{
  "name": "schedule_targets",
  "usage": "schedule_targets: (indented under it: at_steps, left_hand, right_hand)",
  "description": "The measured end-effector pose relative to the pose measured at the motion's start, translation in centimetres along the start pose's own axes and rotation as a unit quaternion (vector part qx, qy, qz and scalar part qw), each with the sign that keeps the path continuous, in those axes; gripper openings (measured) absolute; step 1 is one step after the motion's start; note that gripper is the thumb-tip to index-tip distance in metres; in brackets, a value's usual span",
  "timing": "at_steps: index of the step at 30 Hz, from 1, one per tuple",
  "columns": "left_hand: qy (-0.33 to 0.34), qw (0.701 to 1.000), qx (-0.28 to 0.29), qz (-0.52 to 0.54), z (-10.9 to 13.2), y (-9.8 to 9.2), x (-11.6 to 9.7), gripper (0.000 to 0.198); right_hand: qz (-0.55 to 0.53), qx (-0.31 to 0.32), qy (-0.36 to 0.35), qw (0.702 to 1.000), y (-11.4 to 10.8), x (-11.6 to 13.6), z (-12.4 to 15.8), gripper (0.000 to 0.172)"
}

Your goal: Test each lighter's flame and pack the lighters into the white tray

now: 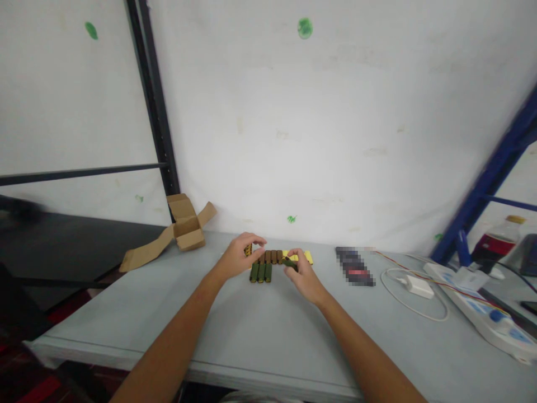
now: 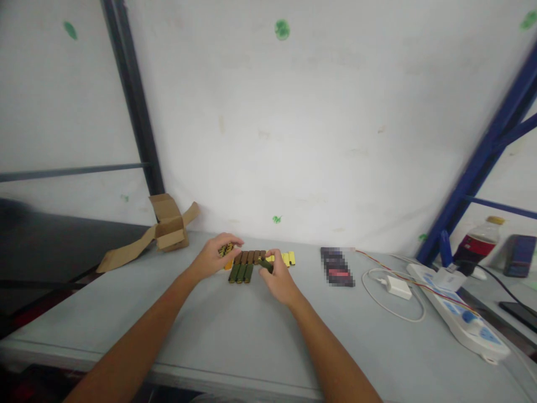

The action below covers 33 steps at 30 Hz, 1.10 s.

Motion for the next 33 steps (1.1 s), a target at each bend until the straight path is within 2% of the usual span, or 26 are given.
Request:
schedule_targets:
  at_steps: [2,4,6,8,11,13,15,18,21,24,33]
  left_hand:
    - [0.021,0.997,0.054,0.046,-0.1,1.5,-1.5,0.031]
    - [0.017,0.993,0.092,0.078,0.0,2.9,-2.4,0.033]
    - [0.002,0.99,0.103,0.092,0.1,3.8,-2.8,0.028]
    - [-0.017,0.992,0.092,0.082,0.1,3.8,-2.5,0.024]
    - [-0.058,0.998,0.027,0.028,0.1,1.6,-0.9,0.026]
    - [-0.075,0.995,-0.06,-0.032,0.3,-1.0,0.6,0.027]
    - [-0.09,0.983,-0.138,-0.083,0.7,-3.6,2.3,0.026]
    - [-0.151,0.966,-0.166,-0.13,1.6,-5.8,4.7,0.023]
    - [-0.185,0.963,-0.128,-0.149,2.3,-6.2,6.1,0.022]
    - [-0.186,0.969,-0.075,-0.142,2.7,-5.9,6.5,0.02]
    - [-0.159,0.98,0.041,-0.115,3.0,-5.2,6.7,0.018]
  right_hand:
    - [0.012,0.015,-0.014,1.0,0.3,-0.2,0.1,0.04]
    - [0.014,0.041,-0.026,0.999,0.7,-0.4,0.2,0.044]
    - [0.022,0.062,-0.032,0.997,1.1,-0.5,0.4,0.047]
    - [0.054,0.069,-0.044,0.995,1.3,-0.6,0.5,0.052]
    - [0.135,0.036,-0.074,0.987,1.1,-0.8,0.6,0.063]
    - [0.181,-0.006,-0.09,0.979,0.7,-1.0,0.3,0.067]
    - [0.205,-0.047,-0.091,0.974,0.1,-1.3,-0.1,0.063]
    - [0.209,-0.069,-0.079,0.972,-0.5,-1.6,-0.6,0.048]
    - [0.219,-0.018,-0.077,0.972,-0.2,-1.8,-0.7,0.035]
    - [0.229,0.033,-0.076,0.97,0.3,-2.0,-0.5,0.032]
    - [0.255,0.036,-0.066,0.964,0.2,-2.3,-0.7,0.026]
Point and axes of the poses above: each hand's wrist, its own z-axis away from the middle knuckle, its own y-axis out of the palm, x = y × z, the point moved 3 cm from there along -z, towards the middle knuckle, and after that the axes turned 12 degrees about y, right-handed, at the moved point
